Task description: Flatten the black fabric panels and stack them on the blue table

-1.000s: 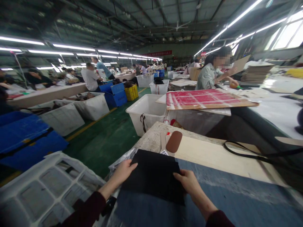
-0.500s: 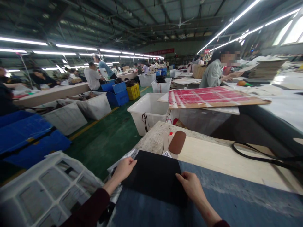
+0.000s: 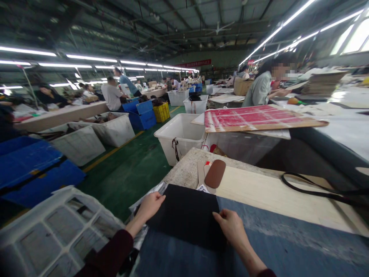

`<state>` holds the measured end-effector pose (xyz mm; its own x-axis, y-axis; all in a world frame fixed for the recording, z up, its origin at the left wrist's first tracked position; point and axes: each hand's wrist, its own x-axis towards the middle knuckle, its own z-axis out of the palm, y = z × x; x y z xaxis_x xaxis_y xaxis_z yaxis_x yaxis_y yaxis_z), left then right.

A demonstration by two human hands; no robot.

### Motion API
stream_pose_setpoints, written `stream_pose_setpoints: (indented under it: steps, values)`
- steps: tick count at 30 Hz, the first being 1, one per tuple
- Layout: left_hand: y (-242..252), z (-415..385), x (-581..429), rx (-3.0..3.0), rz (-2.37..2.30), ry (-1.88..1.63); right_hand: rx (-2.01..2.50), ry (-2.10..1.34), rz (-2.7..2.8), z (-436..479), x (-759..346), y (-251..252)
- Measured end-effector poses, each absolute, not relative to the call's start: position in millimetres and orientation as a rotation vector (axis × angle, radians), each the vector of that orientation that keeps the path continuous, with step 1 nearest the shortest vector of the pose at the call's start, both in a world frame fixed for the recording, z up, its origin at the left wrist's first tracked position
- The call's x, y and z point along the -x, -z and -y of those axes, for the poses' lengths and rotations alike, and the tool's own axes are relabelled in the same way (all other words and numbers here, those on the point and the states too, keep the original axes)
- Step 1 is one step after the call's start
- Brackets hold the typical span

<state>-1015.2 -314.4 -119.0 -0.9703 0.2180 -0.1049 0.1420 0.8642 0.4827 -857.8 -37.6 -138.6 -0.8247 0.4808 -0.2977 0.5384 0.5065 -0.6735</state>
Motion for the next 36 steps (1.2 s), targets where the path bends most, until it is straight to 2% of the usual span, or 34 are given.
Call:
stream_pose_setpoints:
  steps: [14, 36]
  values:
    - [119.4, 312.2, 1020.4, -0.344, -2.848, -0.673, -0.999, 1.215, -2.717, 36.0, 857.0, 136.7]
    - [119.9, 314.1, 1017.7, -0.289, -2.934, -0.633, -0.909, 1.159, -2.706, 35.1, 862.1, 140.7]
